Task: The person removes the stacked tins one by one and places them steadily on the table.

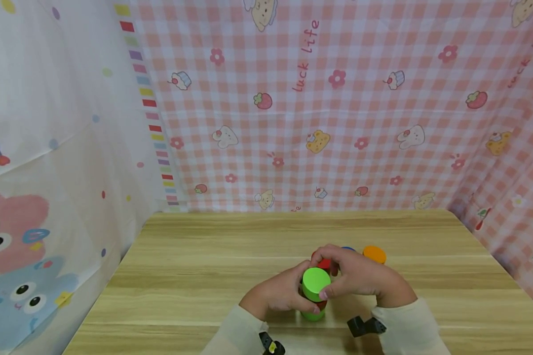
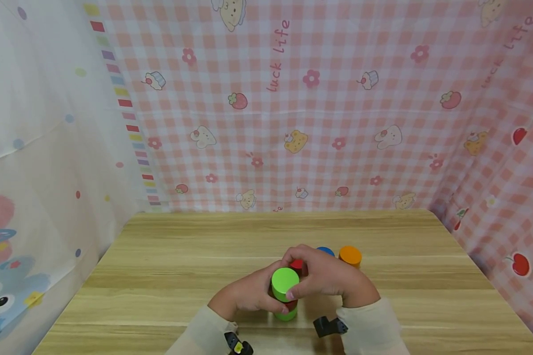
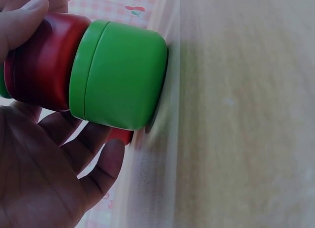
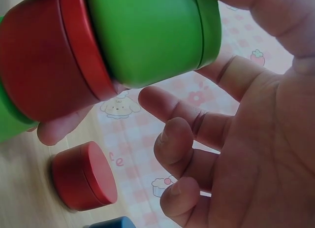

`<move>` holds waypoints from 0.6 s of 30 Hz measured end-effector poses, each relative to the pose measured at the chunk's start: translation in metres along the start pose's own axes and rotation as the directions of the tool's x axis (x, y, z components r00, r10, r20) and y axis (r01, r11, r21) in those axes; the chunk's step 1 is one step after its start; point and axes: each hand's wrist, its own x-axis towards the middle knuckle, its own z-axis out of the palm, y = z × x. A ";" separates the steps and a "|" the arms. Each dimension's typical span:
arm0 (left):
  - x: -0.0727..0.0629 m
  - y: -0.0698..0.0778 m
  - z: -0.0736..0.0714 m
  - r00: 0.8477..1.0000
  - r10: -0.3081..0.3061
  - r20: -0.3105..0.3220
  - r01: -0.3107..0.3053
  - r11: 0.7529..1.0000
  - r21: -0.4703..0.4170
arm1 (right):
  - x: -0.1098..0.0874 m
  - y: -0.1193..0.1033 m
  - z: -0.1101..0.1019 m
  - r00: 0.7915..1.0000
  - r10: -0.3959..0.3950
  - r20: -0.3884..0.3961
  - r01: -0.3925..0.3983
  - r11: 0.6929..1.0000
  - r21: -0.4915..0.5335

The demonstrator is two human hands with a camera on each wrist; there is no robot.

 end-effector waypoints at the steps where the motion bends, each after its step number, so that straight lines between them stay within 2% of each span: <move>1: 0.000 0.000 0.000 1.000 0.001 -0.001 -0.001 1.000 0.000 | 0.000 0.000 0.000 1.000 0.004 0.001 -0.004 1.000 -0.001; 6: 0.000 0.000 0.000 1.000 0.005 0.001 -0.005 1.000 0.004 | 0.002 0.002 0.001 1.000 0.013 0.013 -0.013 1.000 0.009; 18: 0.000 -0.001 -0.001 1.000 -0.008 -0.002 0.008 1.000 0.010 | 0.002 0.004 0.000 0.999 -0.023 0.032 0.022 0.999 0.041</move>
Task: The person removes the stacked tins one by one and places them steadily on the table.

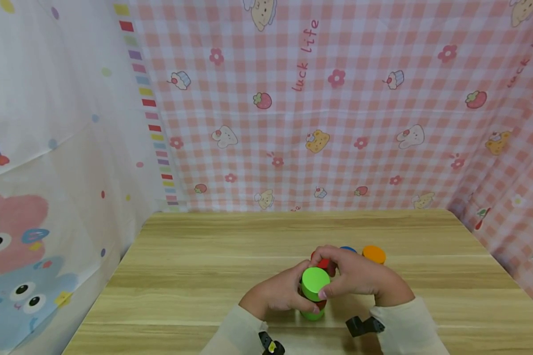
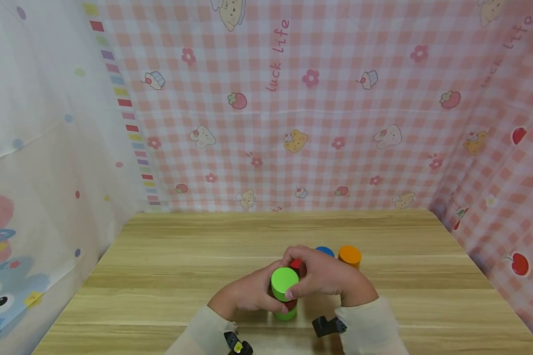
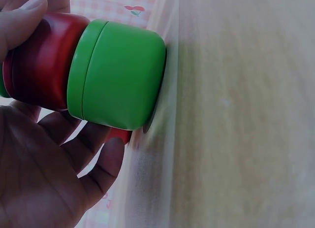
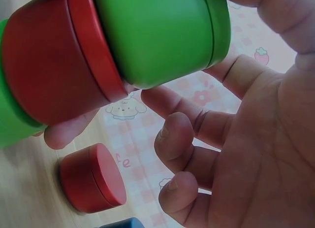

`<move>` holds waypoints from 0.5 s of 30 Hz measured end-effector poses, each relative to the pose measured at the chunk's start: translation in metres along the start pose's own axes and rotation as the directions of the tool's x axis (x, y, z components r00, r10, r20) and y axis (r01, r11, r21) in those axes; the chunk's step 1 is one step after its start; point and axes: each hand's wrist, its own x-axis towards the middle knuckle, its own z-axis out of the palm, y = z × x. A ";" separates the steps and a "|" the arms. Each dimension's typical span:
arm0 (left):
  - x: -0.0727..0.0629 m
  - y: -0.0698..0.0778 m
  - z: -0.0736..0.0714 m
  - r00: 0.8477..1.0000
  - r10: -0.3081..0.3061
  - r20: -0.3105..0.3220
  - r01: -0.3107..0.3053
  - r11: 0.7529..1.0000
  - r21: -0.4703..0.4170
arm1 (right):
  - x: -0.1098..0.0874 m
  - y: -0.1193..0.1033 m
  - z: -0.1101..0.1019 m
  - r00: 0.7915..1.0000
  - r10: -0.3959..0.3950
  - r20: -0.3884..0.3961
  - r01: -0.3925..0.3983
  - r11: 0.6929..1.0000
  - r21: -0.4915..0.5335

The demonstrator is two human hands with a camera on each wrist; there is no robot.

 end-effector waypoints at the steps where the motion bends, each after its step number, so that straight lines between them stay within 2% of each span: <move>1: 0.000 0.000 0.000 1.000 -0.001 0.000 0.001 1.000 -0.002 | 0.000 0.000 0.000 1.000 -0.003 0.001 0.003 1.000 0.004; 15: 0.001 -0.003 0.000 1.000 0.007 0.010 -0.007 1.000 -0.017 | -0.001 -0.002 0.000 1.000 -0.012 0.001 0.012 1.000 0.018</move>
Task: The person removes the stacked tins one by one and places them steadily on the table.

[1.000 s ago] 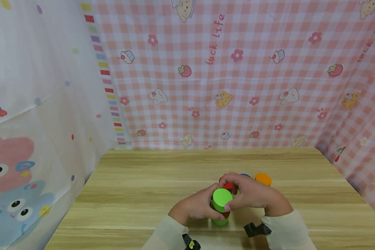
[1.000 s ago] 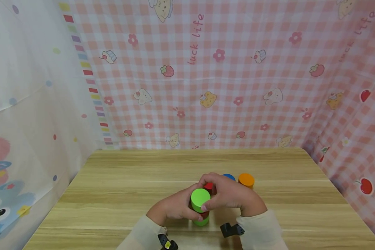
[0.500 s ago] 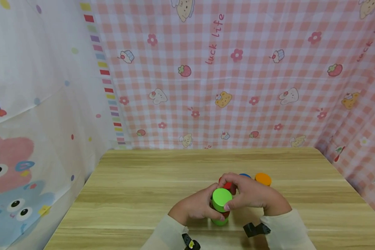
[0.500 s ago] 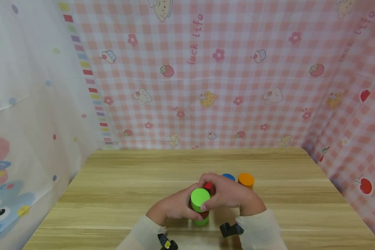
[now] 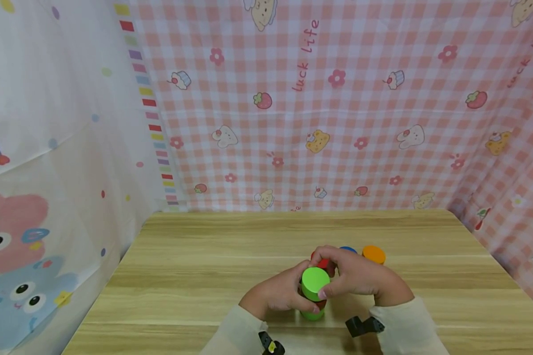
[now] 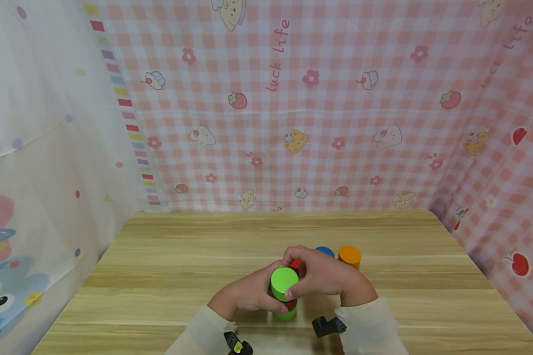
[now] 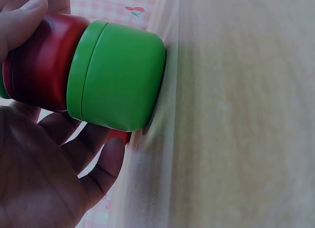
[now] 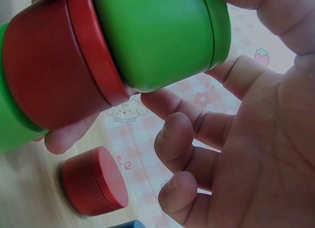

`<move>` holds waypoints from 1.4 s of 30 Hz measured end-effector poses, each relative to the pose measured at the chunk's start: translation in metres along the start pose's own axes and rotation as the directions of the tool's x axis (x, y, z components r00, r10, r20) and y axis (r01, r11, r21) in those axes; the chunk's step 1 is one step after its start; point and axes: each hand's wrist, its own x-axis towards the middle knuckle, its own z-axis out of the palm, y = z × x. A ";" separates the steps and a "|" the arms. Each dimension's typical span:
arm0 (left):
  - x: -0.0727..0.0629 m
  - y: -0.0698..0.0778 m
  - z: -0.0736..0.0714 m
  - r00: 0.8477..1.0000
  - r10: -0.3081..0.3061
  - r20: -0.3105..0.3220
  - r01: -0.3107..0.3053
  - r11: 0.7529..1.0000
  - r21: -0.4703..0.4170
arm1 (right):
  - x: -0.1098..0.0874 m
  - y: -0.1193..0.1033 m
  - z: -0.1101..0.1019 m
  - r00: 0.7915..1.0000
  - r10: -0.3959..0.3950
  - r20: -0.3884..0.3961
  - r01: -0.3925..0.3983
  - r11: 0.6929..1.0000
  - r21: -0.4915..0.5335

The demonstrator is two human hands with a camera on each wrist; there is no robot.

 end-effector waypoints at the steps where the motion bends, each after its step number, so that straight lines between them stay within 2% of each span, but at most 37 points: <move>1: 0.000 0.000 0.000 1.000 0.000 0.000 0.000 1.000 -0.001 | 0.000 0.000 0.000 1.000 0.000 -0.001 0.000 1.000 -0.001; 28: 0.001 0.001 0.002 1.000 -0.006 -0.014 0.007 1.000 0.027 | 0.003 0.007 0.001 1.000 0.013 0.000 -0.013 1.000 -0.003; 42: -0.001 0.006 0.002 0.999 -0.034 -0.024 0.034 0.999 0.019 | 0.002 0.007 0.001 1.000 0.009 -0.004 -0.009 1.000 -0.003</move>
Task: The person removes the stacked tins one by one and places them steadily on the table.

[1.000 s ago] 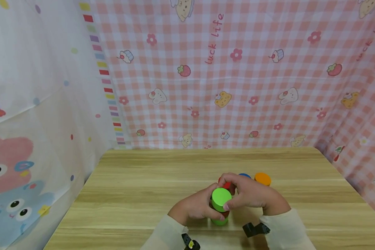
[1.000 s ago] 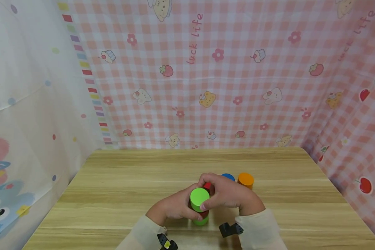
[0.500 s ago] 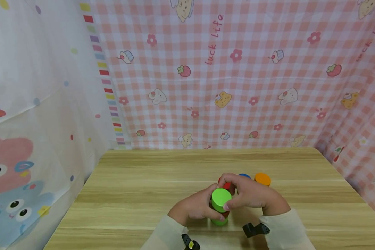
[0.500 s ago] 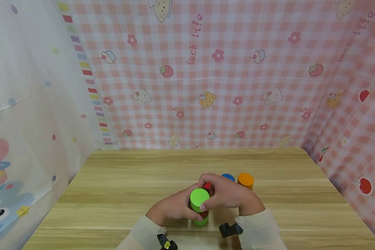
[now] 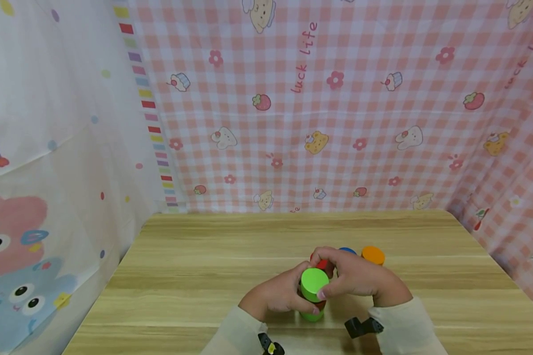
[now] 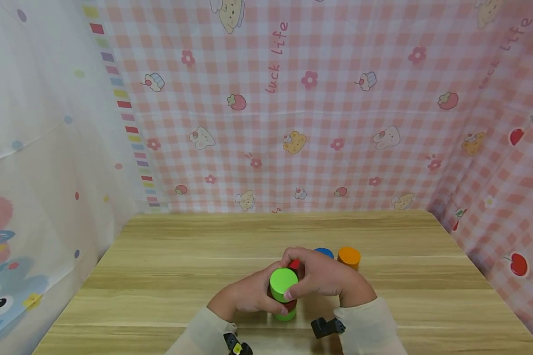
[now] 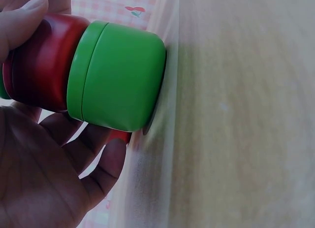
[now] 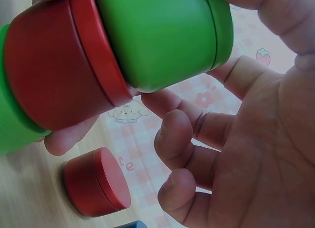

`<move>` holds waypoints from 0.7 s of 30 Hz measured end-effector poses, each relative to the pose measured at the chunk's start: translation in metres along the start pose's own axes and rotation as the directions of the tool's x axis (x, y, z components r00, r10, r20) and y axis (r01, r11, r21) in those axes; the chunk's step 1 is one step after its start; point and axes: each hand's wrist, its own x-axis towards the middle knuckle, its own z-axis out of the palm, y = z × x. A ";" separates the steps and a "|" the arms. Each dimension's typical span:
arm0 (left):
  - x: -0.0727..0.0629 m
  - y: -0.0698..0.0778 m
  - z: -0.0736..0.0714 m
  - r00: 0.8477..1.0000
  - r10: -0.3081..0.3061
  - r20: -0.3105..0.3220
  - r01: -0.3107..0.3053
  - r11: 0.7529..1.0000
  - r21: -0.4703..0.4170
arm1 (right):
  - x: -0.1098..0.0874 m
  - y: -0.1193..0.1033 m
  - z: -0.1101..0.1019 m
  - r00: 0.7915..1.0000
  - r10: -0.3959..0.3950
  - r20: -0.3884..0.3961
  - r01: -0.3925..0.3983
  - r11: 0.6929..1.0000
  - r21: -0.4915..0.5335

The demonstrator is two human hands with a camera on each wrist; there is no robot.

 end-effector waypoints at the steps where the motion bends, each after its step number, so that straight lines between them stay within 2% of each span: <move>1: 0.000 0.000 0.000 1.000 0.002 0.000 -0.002 1.000 0.003 | 0.000 0.000 0.000 1.000 0.000 0.000 0.000 1.000 -0.001; 21: 0.001 -0.002 0.000 1.000 0.017 0.008 -0.017 1.000 -0.007 | 0.000 0.000 0.000 1.000 0.007 0.000 -0.007 1.000 0.007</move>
